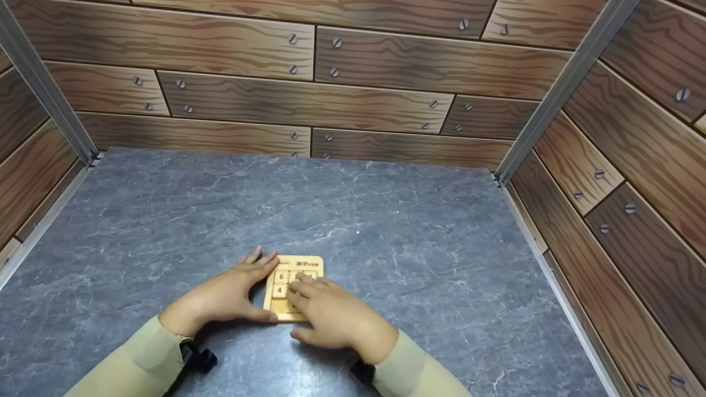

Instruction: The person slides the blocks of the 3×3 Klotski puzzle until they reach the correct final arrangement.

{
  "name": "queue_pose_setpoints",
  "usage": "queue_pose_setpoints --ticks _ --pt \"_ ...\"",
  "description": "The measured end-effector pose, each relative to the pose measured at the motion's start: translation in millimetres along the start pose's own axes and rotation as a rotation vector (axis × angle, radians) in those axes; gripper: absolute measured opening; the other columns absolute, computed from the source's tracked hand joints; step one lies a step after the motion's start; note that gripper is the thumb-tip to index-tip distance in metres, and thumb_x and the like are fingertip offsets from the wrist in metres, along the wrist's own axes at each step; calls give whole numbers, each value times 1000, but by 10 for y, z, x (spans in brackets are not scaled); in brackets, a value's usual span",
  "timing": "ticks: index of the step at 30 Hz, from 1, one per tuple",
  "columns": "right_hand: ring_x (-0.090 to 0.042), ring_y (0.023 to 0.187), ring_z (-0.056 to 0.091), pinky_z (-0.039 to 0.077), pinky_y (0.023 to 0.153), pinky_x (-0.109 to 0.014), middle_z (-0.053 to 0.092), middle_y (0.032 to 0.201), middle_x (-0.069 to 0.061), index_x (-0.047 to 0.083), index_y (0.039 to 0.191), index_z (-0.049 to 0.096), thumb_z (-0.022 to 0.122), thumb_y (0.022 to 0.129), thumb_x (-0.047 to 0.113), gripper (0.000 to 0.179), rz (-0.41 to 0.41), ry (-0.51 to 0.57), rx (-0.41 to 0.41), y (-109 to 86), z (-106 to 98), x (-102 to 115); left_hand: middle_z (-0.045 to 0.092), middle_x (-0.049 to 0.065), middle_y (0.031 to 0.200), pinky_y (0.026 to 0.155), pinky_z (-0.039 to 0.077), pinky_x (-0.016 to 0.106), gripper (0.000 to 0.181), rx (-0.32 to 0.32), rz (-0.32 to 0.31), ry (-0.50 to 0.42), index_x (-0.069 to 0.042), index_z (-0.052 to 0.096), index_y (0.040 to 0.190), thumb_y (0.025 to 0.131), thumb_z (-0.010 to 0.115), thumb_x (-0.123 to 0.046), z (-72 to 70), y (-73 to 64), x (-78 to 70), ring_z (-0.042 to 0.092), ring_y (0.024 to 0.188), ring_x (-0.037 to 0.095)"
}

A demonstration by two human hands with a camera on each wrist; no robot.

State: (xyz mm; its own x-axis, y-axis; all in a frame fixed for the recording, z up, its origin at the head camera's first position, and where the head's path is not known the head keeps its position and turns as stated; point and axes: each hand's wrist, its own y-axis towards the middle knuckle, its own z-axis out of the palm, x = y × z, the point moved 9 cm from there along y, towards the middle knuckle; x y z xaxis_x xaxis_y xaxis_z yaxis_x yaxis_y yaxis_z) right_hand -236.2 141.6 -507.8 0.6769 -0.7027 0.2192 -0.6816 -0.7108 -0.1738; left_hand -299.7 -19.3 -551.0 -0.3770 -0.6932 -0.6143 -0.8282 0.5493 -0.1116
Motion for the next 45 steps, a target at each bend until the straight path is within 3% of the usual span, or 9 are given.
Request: queue_pose_setpoints --ticks 7,17,28,39,45 --pt "-32 174 34 30 143 -58 41 184 -5 14 172 50 71 107 53 79 -48 9 30 186 98 -34 23 6 190 146 16 63 132 13 -1 -7 -11 31 179 80 96 -68 32 -2 19 10 179 39" --pt "-32 171 40 30 144 -55 52 176 -2 15 165 60 73 103 55 75 -122 58 67 126 73 98 24 5 190 146 18 64 132 3 0 -12 -13 31 180 79 96 -68 -13 5 17 10 179 38" --pt "-28 162 51 37 141 -54 56 171 -3 17 164 62 71 106 52 69 -184 48 39 144 55 74 22 4 190 147 15 62 132 8 -7 -3 -13 32 179 79 96 -68 -7 -5 18 9 179 37" --pt "-33 170 42 34 142 -59 49 179 -7 10 170 53 73 107 47 76 -92 93 -62 201 -2 -114 23 6 190 147 15 61 132 2 -5 0 -11 32 179 78 96 -69 -11 -13 20 11 179 37" --pt "-34 179 16 17 145 -64 19 192 -3 17 181 30 70 106 60 95 -16 108 0 209 123 -246 24 7 189 147 14 60 132 4 2 5 -10 33 179 79 95 -69 0 5 6 11 179 37"
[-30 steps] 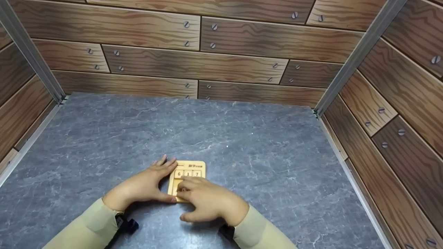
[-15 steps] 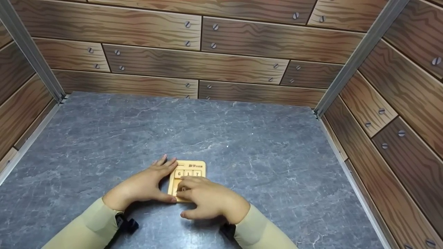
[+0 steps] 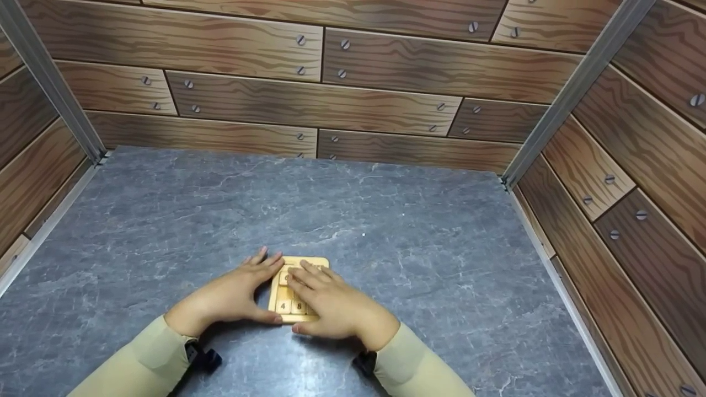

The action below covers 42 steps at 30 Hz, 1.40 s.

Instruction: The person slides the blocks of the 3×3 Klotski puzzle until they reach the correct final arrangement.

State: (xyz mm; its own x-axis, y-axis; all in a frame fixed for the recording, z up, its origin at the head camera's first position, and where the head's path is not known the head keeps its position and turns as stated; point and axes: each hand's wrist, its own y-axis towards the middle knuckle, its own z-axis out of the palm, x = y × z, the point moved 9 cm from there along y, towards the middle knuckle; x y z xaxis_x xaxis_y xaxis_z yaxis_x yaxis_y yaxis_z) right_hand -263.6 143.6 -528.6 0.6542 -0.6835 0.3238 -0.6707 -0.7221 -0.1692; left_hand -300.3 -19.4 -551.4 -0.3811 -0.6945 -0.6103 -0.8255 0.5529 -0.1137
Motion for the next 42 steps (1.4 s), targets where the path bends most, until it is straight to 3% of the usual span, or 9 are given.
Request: queue_pose_setpoints --ticks 3,8,17,21,28,35,42 --pt "-31 180 9 11 147 -63 12 193 1 18 182 24 68 105 64 100 20 1 27 2 40 -39 25 7 189 147 13 60 131 5 2 3 -9 33 179 80 95 -69 -1 7 -13 10 180 37" --pt "-29 180 10 9 147 -62 18 192 3 18 181 30 68 105 65 97 15 -19 26 6 48 -40 25 6 189 148 13 60 130 10 2 7 -9 34 178 80 95 -69 -8 7 -22 9 180 36" --pt "-30 178 23 17 146 -62 39 186 -3 16 171 52 70 106 54 77 -37 -65 -7 2 -14 89 24 6 190 148 13 60 131 5 -1 0 -10 33 179 80 94 -70 -5 -9 1 9 180 37" --pt "-28 178 25 18 146 -62 43 183 -3 15 169 54 71 106 50 74 -61 -55 -10 -6 -40 112 23 6 190 147 13 60 131 3 -4 5 -10 33 179 80 94 -70 -11 -14 5 9 180 37" --pt "-37 173 36 26 144 -63 51 177 -10 10 163 60 74 105 44 69 21 -45 -89 -16 -135 12 24 6 190 147 14 61 131 -3 -2 -2 -10 34 178 79 96 -68 -9 -19 12 11 179 37" --pt "-36 174 34 27 144 -62 45 181 -10 9 167 56 74 105 49 76 50 -51 -68 3 -75 -24 25 6 189 147 15 61 129 -4 4 4 -9 35 178 80 96 -67 -11 -10 -4 11 179 38" --pt "-29 180 14 13 146 -62 22 191 1 17 180 33 72 104 58 95 0 15 32 11 42 22 25 6 189 147 14 61 130 -5 7 9 -10 34 178 79 95 -69 -9 -3 2 11 179 38"
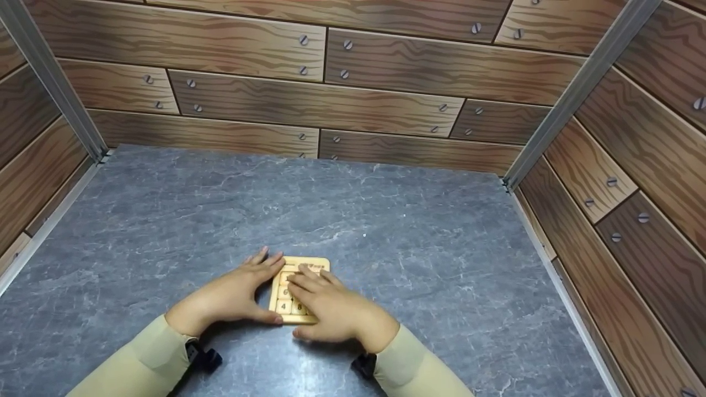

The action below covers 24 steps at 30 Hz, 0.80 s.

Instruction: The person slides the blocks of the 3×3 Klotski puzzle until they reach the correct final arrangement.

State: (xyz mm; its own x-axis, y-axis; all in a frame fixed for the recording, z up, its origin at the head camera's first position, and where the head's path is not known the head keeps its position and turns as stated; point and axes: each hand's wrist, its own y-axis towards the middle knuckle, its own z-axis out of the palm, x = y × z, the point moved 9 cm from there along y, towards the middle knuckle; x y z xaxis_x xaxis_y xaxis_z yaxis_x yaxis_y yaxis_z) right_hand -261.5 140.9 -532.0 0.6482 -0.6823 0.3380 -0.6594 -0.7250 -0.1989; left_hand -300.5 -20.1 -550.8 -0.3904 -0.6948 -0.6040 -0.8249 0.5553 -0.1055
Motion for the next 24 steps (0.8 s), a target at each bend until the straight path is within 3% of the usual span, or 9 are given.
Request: queue_pose_setpoints --ticks 5,10,13,18,24 --pt "-29 180 11 6 146 -65 19 192 2 17 181 28 71 106 55 94 -9 38 19 -41 -53 -40 25 7 189 147 14 61 132 -3 -2 -3 -10 34 178 79 95 -70 13 0 17 11 179 38" --pt "-41 173 35 23 143 -68 48 179 -12 5 166 55 74 106 42 73 64 -5 -73 -133 -286 -179 25 7 189 147 15 60 132 -1 -5 -5 -11 32 179 78 94 -71 15 2 34 10 180 38" --pt "-43 166 45 31 141 -67 58 169 -15 2 155 66 75 105 41 65 95 -30 -87 -154 -341 -227 24 6 190 147 14 59 133 2 -11 -10 -12 31 179 79 94 -71 11 5 40 10 180 36" --pt "-41 169 42 30 142 -64 53 175 -14 5 160 63 74 105 46 70 103 -26 -48 -116 -259 -218 24 4 190 147 16 61 132 8 -18 -25 -13 31 180 79 95 -70 9 0 39 9 180 37" --pt "-41 174 33 26 143 -64 44 182 -12 7 168 54 74 105 47 77 58 -12 -16 -90 -171 -151 24 5 190 146 18 63 131 8 -21 -33 -14 31 180 79 95 -69 14 2 29 10 180 38"
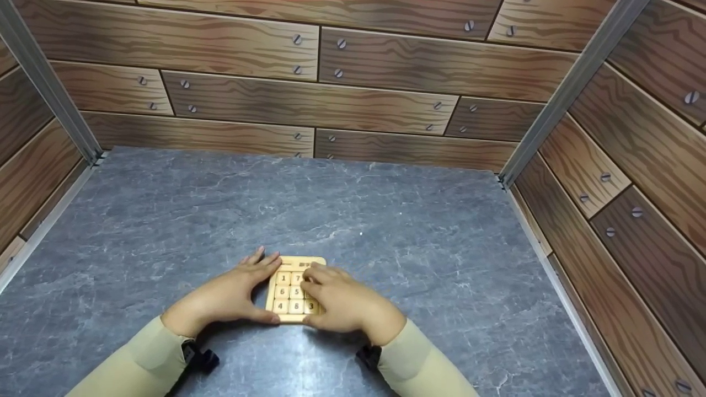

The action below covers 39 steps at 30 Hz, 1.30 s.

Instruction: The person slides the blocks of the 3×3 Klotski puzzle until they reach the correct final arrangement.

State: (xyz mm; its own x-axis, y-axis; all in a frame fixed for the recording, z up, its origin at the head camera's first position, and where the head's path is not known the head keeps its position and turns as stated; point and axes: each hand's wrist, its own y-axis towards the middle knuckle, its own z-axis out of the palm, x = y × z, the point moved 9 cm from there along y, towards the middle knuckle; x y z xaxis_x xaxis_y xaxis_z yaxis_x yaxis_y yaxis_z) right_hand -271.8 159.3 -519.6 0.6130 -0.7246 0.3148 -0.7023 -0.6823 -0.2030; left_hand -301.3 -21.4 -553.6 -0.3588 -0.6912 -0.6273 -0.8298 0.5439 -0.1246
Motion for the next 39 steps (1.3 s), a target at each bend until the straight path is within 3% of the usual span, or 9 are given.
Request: queue_pose_setpoints --ticks 4,12,25,31,39 --pt "-42 174 30 25 144 -66 41 184 -11 8 170 52 74 106 46 77 18 0 24 -54 -34 17 24 5 190 147 18 62 131 1 1 -1 -13 31 180 79 95 -69 1 -1 -3 9 180 37" --pt "-41 169 42 30 142 -65 52 176 -13 5 159 64 76 104 48 71 98 -24 60 -228 -128 103 23 4 190 147 16 60 131 7 4 8 -14 31 180 79 95 -69 7 15 -13 9 180 36" --pt "-38 177 26 25 143 -67 40 185 -8 6 170 51 76 104 49 82 171 3 30 -130 -60 -28 25 3 190 147 15 61 132 -5 -2 -3 -12 32 179 79 96 -68 0 0 -4 10 180 37" --pt "-39 177 23 24 143 -67 30 188 -10 9 173 45 76 103 52 88 184 0 77 -259 -106 84 24 4 190 147 16 62 132 -8 -8 -9 -13 32 179 78 96 -69 -7 -9 6 10 180 37" --pt "-37 174 34 30 141 -66 40 185 -8 10 168 54 76 102 56 84 146 -28 122 -470 -40 311 23 2 190 147 15 61 131 -2 -4 8 -14 32 179 79 95 -70 -10 0 -2 10 180 37"
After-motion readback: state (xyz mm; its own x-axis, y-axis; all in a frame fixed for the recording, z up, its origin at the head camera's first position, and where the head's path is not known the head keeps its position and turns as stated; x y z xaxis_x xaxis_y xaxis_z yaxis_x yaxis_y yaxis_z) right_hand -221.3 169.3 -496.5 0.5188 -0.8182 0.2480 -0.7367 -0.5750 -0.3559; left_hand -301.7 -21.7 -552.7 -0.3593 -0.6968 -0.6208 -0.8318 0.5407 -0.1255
